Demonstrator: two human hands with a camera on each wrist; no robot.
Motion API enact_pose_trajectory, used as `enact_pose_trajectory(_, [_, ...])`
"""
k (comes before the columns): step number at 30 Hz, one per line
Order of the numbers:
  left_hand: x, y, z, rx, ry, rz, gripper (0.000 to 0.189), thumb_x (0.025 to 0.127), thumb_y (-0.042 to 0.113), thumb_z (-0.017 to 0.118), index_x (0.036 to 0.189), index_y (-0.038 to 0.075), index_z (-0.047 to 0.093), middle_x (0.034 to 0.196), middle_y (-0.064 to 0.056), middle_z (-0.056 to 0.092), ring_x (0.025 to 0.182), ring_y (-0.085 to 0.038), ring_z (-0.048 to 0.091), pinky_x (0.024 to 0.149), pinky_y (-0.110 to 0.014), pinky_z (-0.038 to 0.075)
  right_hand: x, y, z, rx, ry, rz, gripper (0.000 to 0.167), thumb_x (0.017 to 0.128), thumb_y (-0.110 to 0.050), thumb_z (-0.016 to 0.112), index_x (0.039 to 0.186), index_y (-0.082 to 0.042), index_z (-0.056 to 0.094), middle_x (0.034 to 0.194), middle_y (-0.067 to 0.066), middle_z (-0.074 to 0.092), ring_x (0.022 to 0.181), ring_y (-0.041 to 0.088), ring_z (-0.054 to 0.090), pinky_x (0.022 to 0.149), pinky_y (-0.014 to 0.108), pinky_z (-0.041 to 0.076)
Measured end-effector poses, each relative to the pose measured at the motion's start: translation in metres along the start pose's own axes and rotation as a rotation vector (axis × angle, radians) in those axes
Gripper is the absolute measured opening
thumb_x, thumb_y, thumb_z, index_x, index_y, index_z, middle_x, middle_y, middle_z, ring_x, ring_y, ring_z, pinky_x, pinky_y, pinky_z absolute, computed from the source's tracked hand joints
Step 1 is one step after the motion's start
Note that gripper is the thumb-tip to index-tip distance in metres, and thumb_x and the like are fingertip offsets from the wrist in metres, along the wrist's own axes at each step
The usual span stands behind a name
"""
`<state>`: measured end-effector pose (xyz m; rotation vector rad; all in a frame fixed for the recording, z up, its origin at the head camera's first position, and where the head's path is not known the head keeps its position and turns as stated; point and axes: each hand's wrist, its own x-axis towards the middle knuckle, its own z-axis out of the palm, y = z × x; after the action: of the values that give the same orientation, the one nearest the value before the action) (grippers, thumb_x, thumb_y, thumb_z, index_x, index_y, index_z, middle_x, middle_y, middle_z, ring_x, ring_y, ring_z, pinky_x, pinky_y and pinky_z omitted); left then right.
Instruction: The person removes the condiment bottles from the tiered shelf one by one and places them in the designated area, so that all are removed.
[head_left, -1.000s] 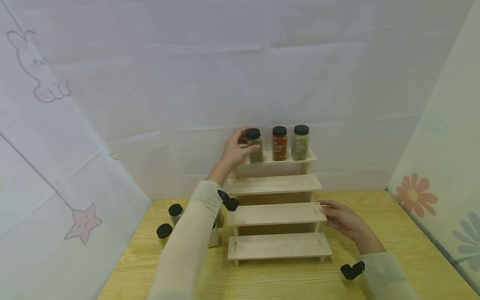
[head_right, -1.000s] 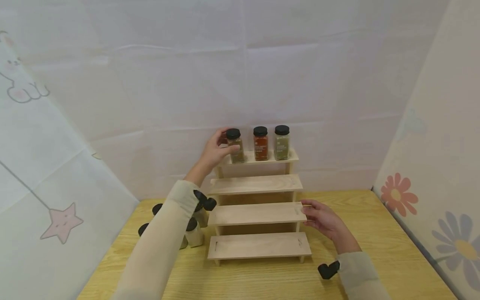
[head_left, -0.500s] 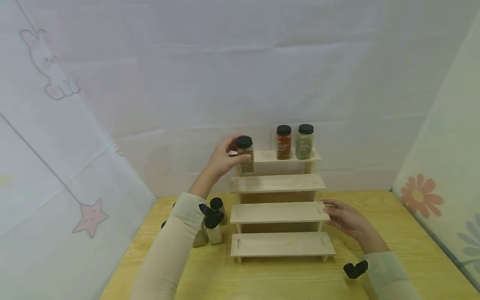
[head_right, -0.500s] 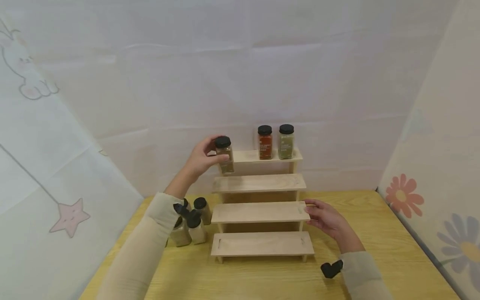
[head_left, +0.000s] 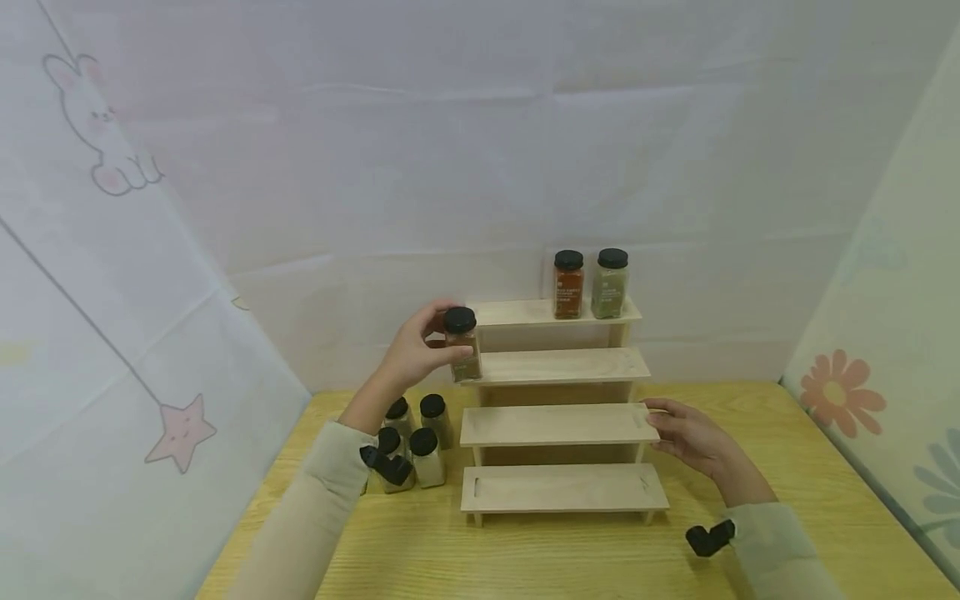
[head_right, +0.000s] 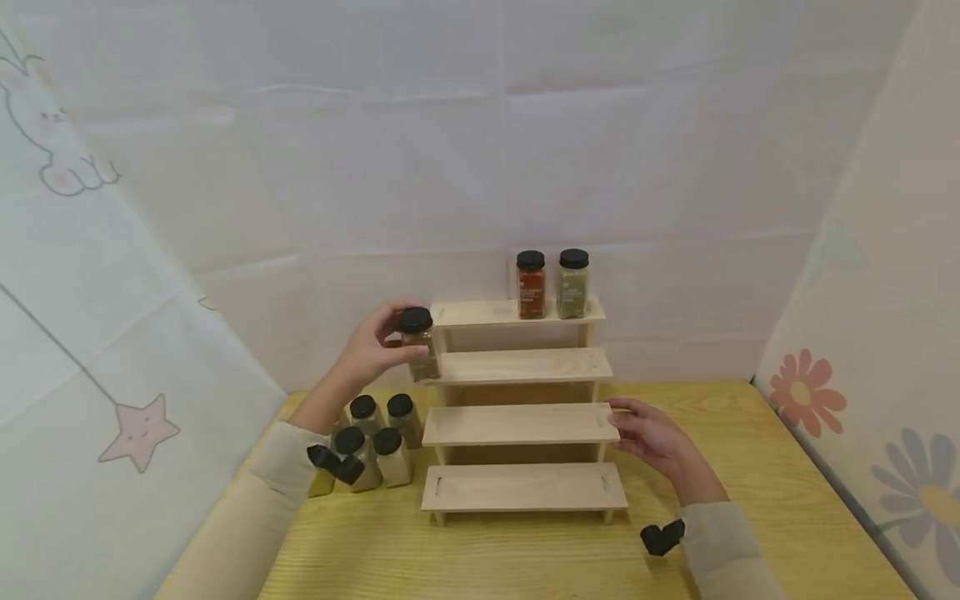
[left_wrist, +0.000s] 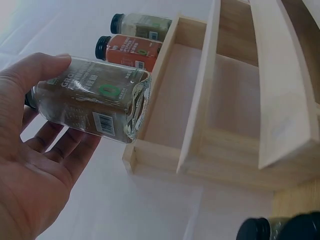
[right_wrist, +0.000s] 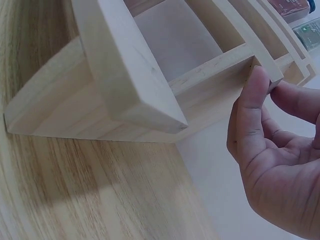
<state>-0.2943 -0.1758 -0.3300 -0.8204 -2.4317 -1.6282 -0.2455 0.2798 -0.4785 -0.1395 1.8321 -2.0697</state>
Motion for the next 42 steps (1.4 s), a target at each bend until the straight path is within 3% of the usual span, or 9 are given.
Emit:
enact_pose_trajectory(6, [-0.023, -0.005, -0.008, 0.002, -0.004, -0.026, 0.062, 0.084, 0.012, 0.084, 0.138, 0.015, 0.053, 0.120, -0.011, 0.063, 0.103, -0.027, 0.060, 0.091, -0.038, 0.054, -0.001, 0.002, -0.002, -0.012, -0.007, 0.002, 0.066, 0.106, -0.016, 0.054, 0.158, 0.003, 0.017, 0.123, 0.005, 0.040, 0.081, 0.007, 0.056, 0.080, 0.028, 0.057])
enact_pose_trajectory(12, [-0.044, -0.010, -0.013, -0.009, -0.015, -0.017, 0.060, 0.084, 0.007, 0.083, 0.136, 0.012, 0.053, 0.120, -0.013, 0.062, 0.104, -0.025, 0.061, 0.086, -0.031, 0.056, -0.002, 0.004, -0.003, -0.004, -0.007, -0.002, 0.063, 0.106, -0.016, 0.055, 0.157, 0.001, 0.022, 0.123, 0.007, 0.038, 0.082, 0.008, 0.055, 0.079, 0.027, 0.057])
enact_pose_trajectory(17, [-0.060, -0.016, -0.016, -0.019, -0.016, -0.012, 0.059, 0.084, 0.005, 0.083, 0.135, 0.010, 0.053, 0.120, -0.013, 0.062, 0.105, -0.021, 0.063, 0.085, -0.030, 0.055, -0.003, 0.004, -0.002, 0.004, -0.003, 0.000, 0.059, 0.105, -0.016, 0.057, 0.154, -0.002, 0.028, 0.120, 0.007, 0.039, 0.083, 0.008, 0.053, 0.079, 0.027, 0.057])
enact_pose_trajectory(22, [-0.074, -0.019, -0.019, -0.016, -0.040, -0.017, 0.064, 0.082, 0.005, 0.084, 0.136, 0.009, 0.051, 0.124, -0.014, 0.061, 0.107, -0.022, 0.065, 0.087, -0.031, 0.056, -0.003, 0.005, -0.002, -0.011, 0.006, -0.001, 0.068, 0.105, -0.017, 0.057, 0.158, 0.003, 0.019, 0.120, 0.005, 0.042, 0.084, 0.008, 0.054, 0.079, 0.027, 0.057])
enact_pose_trajectory(27, [-0.088, -0.022, -0.022, -0.007, -0.067, -0.020, 0.063, 0.083, 0.006, 0.084, 0.137, 0.009, 0.050, 0.126, -0.014, 0.059, 0.111, -0.023, 0.064, 0.088, -0.031, 0.057, -0.002, 0.006, -0.002, -0.004, 0.000, -0.005, 0.066, 0.105, -0.017, 0.057, 0.157, 0.002, 0.021, 0.111, 0.003, 0.045, 0.081, 0.007, 0.055, 0.080, 0.027, 0.057])
enact_pose_trajectory(31, [-0.100, -0.026, -0.023, 0.006, -0.077, -0.001, 0.062, 0.083, 0.006, 0.083, 0.136, 0.011, 0.051, 0.124, -0.013, 0.060, 0.106, -0.023, 0.067, 0.089, -0.033, 0.057, -0.001, 0.005, -0.002, 0.018, -0.009, -0.011, 0.062, 0.105, -0.015, 0.057, 0.155, 0.001, 0.025, 0.104, 0.001, 0.047, 0.078, 0.008, 0.054, 0.078, 0.027, 0.057])
enact_pose_trajectory(42, [-0.131, -0.039, -0.017, -0.005, -0.122, 0.012, 0.062, 0.086, 0.008, 0.082, 0.138, 0.008, 0.050, 0.123, -0.013, 0.059, 0.098, -0.022, 0.068, 0.081, -0.036, 0.058, -0.001, 0.004, -0.002, 0.009, -0.006, -0.009, 0.061, 0.105, -0.015, 0.056, 0.156, 0.001, 0.024, 0.106, 0.002, 0.046, 0.077, 0.008, 0.053, 0.078, 0.026, 0.057])
